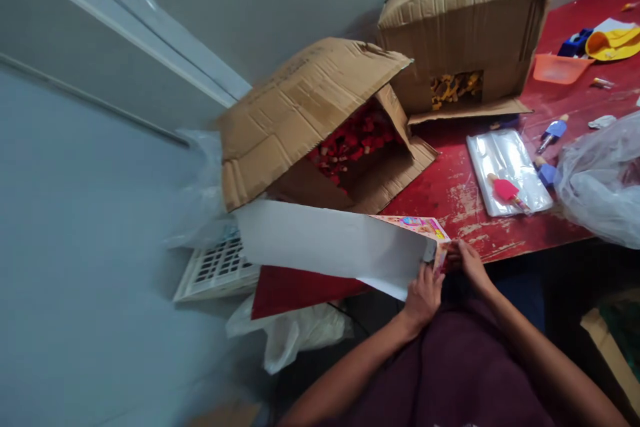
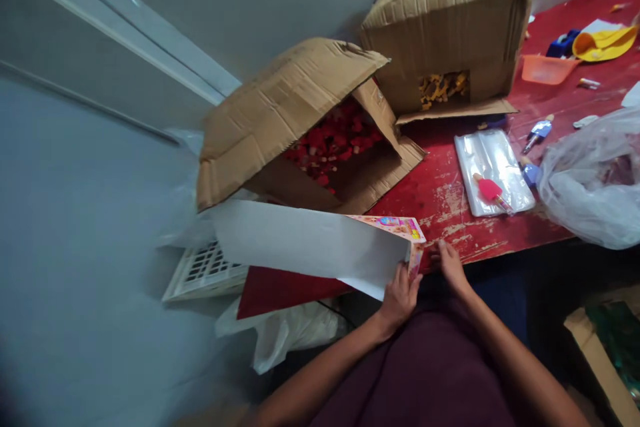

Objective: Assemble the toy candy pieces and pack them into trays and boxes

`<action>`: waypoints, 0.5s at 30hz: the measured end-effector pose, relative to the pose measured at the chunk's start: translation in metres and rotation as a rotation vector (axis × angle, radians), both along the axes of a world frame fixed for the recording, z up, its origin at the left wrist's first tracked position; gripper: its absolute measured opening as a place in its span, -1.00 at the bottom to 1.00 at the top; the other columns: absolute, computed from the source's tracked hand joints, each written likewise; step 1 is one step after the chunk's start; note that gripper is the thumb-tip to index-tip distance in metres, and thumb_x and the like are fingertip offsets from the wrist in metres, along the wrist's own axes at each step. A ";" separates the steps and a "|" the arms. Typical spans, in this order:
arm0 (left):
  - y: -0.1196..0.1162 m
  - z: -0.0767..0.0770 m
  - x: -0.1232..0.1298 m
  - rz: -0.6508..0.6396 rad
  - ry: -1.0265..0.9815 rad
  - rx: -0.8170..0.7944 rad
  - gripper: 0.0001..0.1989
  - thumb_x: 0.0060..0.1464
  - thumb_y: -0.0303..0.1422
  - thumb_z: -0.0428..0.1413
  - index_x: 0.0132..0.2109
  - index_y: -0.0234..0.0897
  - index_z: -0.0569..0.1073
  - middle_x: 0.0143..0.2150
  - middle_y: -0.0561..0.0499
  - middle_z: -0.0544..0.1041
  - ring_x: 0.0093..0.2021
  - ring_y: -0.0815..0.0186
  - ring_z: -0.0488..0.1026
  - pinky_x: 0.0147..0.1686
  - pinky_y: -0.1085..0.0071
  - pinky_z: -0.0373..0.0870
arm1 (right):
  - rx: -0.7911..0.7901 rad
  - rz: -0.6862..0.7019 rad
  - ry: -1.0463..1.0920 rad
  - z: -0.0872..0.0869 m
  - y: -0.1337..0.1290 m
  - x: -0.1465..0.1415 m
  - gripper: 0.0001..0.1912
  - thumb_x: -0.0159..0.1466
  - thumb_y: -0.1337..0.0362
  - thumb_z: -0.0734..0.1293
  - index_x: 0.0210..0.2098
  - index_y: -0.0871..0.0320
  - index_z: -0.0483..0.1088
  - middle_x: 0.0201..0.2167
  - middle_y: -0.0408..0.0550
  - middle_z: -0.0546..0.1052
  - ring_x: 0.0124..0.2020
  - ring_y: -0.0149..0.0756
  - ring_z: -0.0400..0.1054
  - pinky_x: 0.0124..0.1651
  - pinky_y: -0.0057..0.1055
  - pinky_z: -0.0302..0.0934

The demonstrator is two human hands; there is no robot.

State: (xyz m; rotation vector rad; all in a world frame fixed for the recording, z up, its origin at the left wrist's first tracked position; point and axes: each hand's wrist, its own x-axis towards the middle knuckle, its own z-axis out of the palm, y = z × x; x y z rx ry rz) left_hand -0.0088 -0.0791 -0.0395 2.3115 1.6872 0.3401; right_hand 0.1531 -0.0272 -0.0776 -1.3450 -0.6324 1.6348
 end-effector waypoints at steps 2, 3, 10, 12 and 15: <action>-0.006 -0.020 0.007 -0.060 0.038 -0.017 -0.54 0.35 -0.33 0.00 0.31 -0.39 0.32 0.12 -0.44 0.51 -0.06 -0.01 0.61 -0.27 0.25 0.60 | -0.068 -0.091 -0.061 -0.008 -0.010 0.020 -0.20 0.01 -0.43 0.33 -0.18 0.19 0.44 -0.36 0.05 0.60 -0.38 -0.18 0.48 -0.38 -0.35 0.29; -0.009 -0.026 0.012 -0.076 0.055 -0.023 -0.51 0.35 -0.34 0.00 0.36 -0.39 0.28 0.14 -0.44 0.50 -0.08 0.00 0.62 -0.28 0.27 0.60 | -0.094 -0.124 -0.087 -0.011 -0.016 0.028 -0.22 -0.02 -0.41 0.37 -0.21 0.19 0.44 -0.40 0.04 0.59 -0.43 -0.20 0.47 -0.41 -0.36 0.27; -0.015 -0.012 0.054 -0.189 0.090 -0.082 -0.38 0.38 -0.33 -0.10 0.48 -0.47 0.03 0.24 -0.45 0.42 -0.06 0.09 0.59 -0.27 0.34 0.57 | -0.146 -0.219 -0.167 -0.023 -0.036 0.048 -0.43 -0.05 -0.21 0.45 -0.33 0.17 0.45 -0.45 0.02 0.58 -0.48 -0.24 0.43 -0.35 -0.30 0.31; -0.020 -0.009 0.062 -0.293 0.138 -0.117 -0.37 0.34 -0.35 -0.08 0.47 -0.50 0.04 0.20 -0.43 0.45 -0.14 0.14 0.59 -0.32 0.37 0.56 | -0.133 -0.228 -0.184 -0.026 -0.038 0.052 -0.49 -0.10 -0.14 0.47 -0.41 0.16 0.44 -0.48 0.01 0.57 -0.47 -0.22 0.40 -0.33 -0.28 0.31; -0.031 -0.011 0.073 -0.399 0.257 -0.075 -0.39 0.30 -0.42 -0.08 0.45 -0.46 0.11 0.09 -0.33 0.51 -0.28 0.24 0.57 -0.42 0.40 0.53 | -0.108 -0.234 -0.212 -0.029 -0.042 0.062 -0.60 -0.16 -0.02 0.49 -0.51 0.15 0.42 -0.50 -0.01 0.57 -0.42 -0.19 0.39 -0.29 -0.28 0.31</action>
